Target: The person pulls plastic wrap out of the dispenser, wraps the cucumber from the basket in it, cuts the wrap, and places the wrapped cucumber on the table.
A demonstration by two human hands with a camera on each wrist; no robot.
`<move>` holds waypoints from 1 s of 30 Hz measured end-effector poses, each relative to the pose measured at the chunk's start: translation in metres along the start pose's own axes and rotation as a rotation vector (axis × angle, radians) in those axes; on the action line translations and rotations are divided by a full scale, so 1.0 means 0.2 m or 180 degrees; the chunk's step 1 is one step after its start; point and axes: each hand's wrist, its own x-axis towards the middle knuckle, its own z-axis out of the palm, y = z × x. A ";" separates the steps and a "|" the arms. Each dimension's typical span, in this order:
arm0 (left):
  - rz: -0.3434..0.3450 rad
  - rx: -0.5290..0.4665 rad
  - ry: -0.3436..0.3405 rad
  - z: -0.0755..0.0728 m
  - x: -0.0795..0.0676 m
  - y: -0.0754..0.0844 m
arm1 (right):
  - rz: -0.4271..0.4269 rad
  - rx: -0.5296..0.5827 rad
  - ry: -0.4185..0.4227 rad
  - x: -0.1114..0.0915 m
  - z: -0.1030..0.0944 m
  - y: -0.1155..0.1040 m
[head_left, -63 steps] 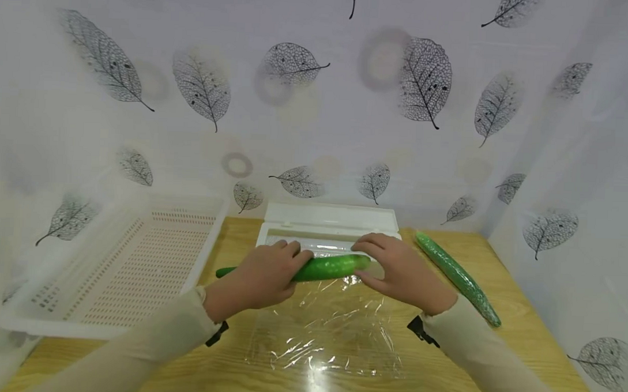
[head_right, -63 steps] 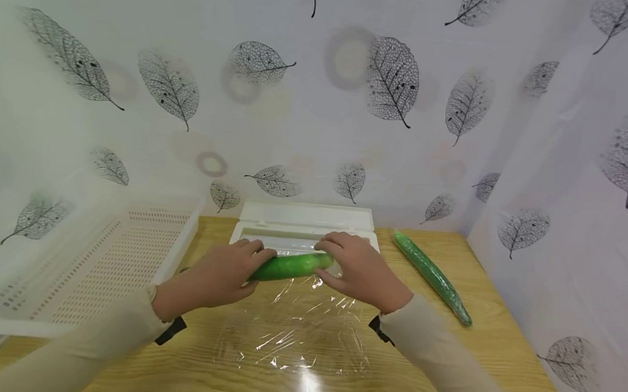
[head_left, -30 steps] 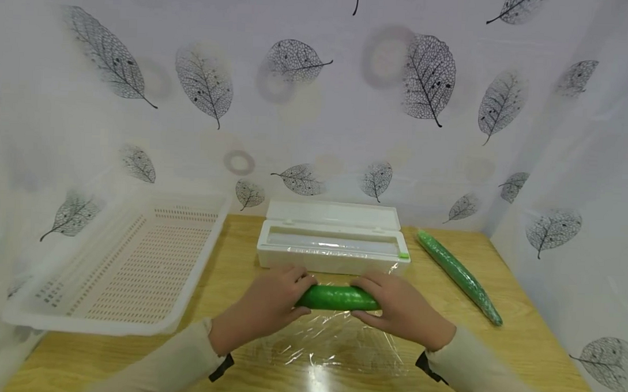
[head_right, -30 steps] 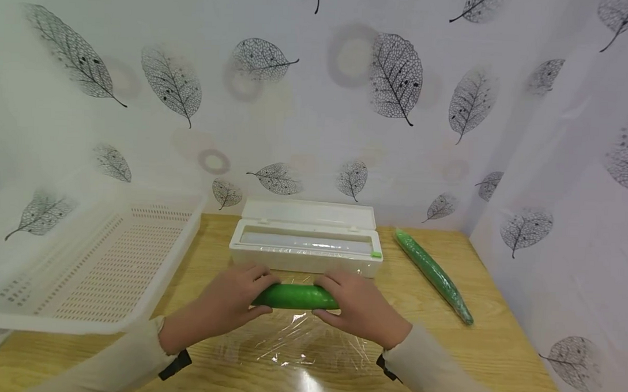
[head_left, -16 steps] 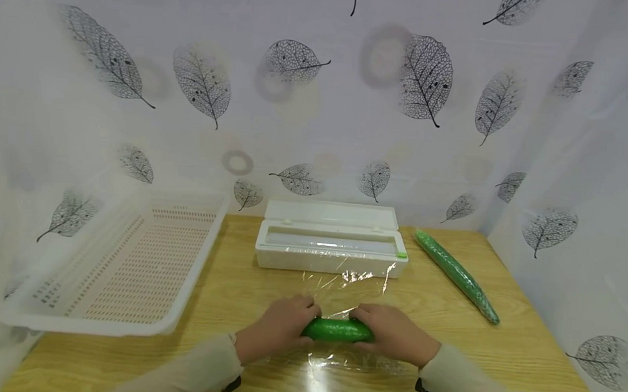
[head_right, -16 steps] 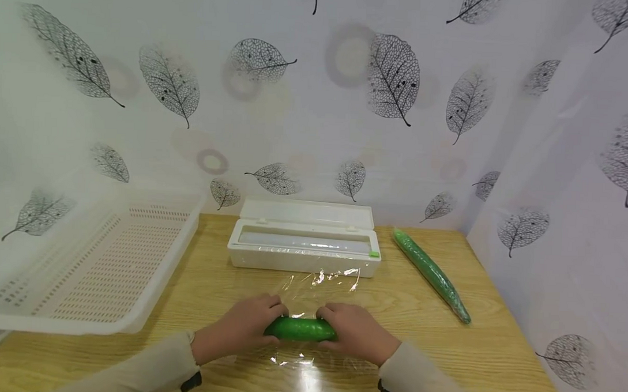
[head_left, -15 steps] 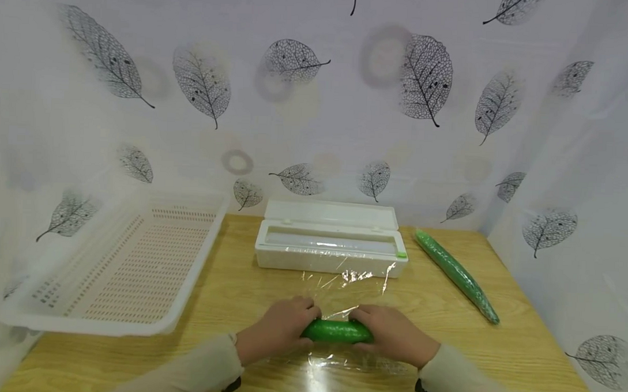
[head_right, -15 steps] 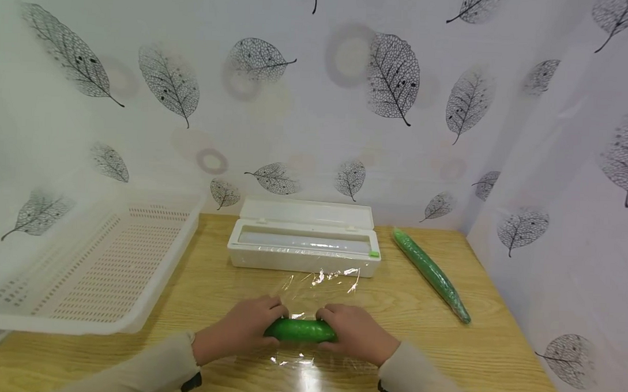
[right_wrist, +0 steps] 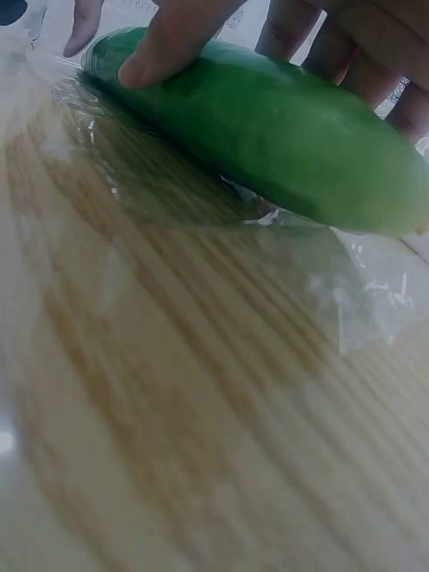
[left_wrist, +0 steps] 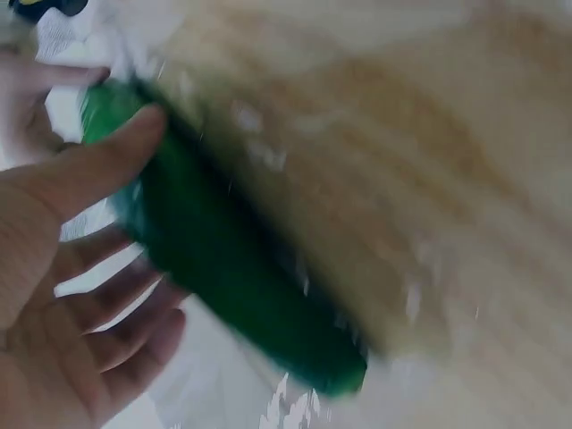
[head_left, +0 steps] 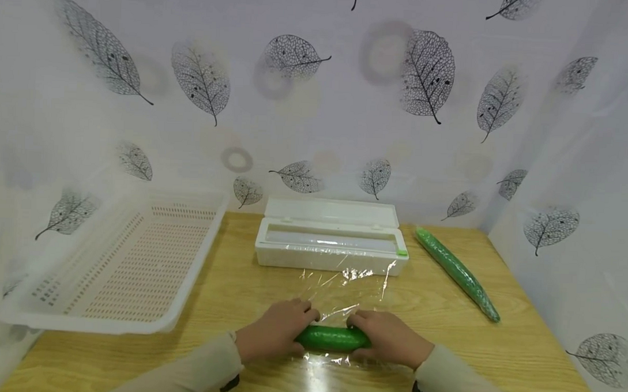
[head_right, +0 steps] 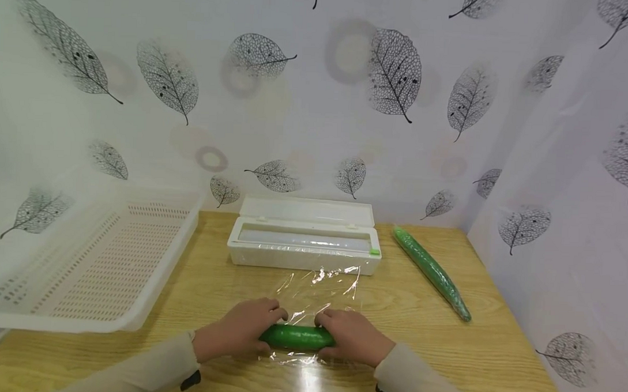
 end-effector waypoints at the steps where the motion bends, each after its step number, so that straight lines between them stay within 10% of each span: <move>1: 0.0000 -0.0005 -0.0081 -0.01 -0.01 -0.02 | -0.0020 -0.0013 0.0010 0.00 0.00 0.00; 12: -0.0229 -0.0641 -0.0659 -0.18 -0.10 -0.23 | -0.0046 -0.0047 -0.0011 0.00 0.00 0.00; 21: 0.0189 -0.0384 -0.0247 -0.07 -0.02 -0.05 | -0.0051 0.0005 -0.0019 0.00 -0.03 -0.01; 30: 0.0164 -0.0305 -0.0108 -0.05 0.01 0.02 | 0.0196 0.0313 -0.0151 -0.09 -0.05 0.10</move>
